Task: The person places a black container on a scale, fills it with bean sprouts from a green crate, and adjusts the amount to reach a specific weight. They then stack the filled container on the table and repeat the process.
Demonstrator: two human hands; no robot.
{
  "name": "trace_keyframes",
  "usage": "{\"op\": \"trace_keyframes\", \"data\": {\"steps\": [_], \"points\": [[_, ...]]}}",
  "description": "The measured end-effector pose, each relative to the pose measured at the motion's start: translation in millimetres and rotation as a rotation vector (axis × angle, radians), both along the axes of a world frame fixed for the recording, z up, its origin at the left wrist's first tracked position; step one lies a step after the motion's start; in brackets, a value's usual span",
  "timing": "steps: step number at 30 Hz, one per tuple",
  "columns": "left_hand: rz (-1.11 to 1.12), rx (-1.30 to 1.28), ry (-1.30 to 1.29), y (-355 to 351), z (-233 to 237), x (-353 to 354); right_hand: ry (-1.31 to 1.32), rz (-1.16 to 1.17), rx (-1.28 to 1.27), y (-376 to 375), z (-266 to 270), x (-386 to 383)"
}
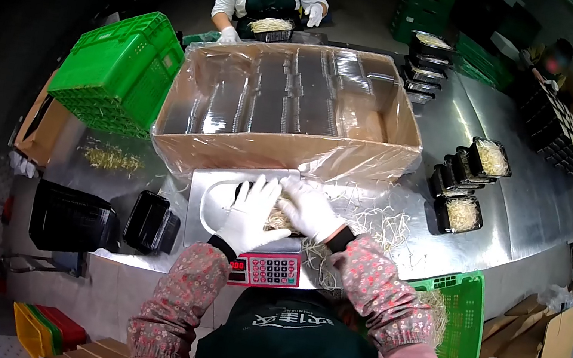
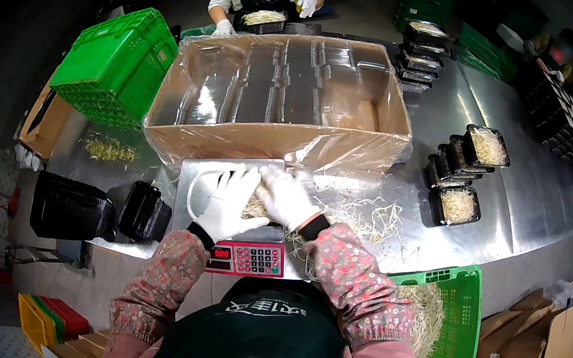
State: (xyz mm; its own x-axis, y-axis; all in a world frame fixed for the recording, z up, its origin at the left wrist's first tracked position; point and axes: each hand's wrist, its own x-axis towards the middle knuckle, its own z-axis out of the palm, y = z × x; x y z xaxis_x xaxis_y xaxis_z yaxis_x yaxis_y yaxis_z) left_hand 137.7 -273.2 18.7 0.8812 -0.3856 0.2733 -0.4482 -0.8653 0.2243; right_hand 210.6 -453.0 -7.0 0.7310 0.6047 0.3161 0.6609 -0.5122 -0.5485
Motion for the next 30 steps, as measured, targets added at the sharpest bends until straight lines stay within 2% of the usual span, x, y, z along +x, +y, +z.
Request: {"op": "trace_keyframes", "data": {"steps": [1, 2, 5, 6, 9, 10, 12, 14, 16, 18, 19, 20, 22, 23, 24, 25, 26, 28, 30], "points": [[0.000, -0.028, 0.033, -1, -14, 3, 0.138, 0.034, -0.091, 5, 7, -12], [-0.002, -0.056, 0.072, -1, -26, 6, 0.094, -0.030, -0.153, 13, -7, -22], [-0.024, -0.131, 0.036, -5, -27, 13, 0.168, -0.127, -0.156, 20, -23, -28], [0.019, -0.083, 0.143, -6, -25, 19, 0.214, -0.119, -0.156, 22, -20, -22], [0.062, -0.035, 0.194, -4, -29, 27, 0.204, -0.084, -0.091, 13, -8, -13], [0.044, -0.065, 0.144, -5, -32, 24, 0.196, -0.059, -0.024, 5, 5, -13], [0.028, -0.094, 0.096, -6, -35, 20, 0.170, -0.190, 0.106, 1, 30, -4], [0.097, -0.130, 0.041, -9, -34, 16, 0.001, -0.268, 0.064, 8, 23, 7], [0.127, -0.167, 0.052, -10, -28, 13, 0.021, -0.160, 0.019, 22, -5, 10], [0.107, -0.288, -0.169, -8, -23, 8, -0.048, -0.014, -0.155, 27, -25, 2], [0.157, -0.342, -0.067, -5, -18, 6, -0.047, 0.039, -0.051, 25, -15, -8], [0.160, -0.341, -0.064, -6, -15, 2, -0.096, 0.071, -0.075, 21, -13, -14], [0.231, -0.200, -0.417, -9, -11, -9, -0.155, 0.076, -0.061, 23, -22, -23], [0.225, -0.175, -0.335, -8, -12, -10, -0.151, 0.078, -0.061, 24, -25, -25], [0.223, -0.176, -0.334, -7, -17, -9, -0.036, 0.038, -0.071, 25, -23, -26], [0.206, -0.185, -0.173, -4, -25, -8, 0.082, -0.008, -0.082, 26, -22, -28], [0.179, -0.196, -0.014, -4, -31, -5, 0.049, -0.037, -0.008, 29, -30, -26], [0.217, -0.157, 0.040, -9, -24, 2, 0.194, -0.069, -0.007, 39, -26, -19], [0.266, -0.126, 0.023, -2, -35, 18, 0.191, -0.116, -0.002, 45, -23, -13]]}}
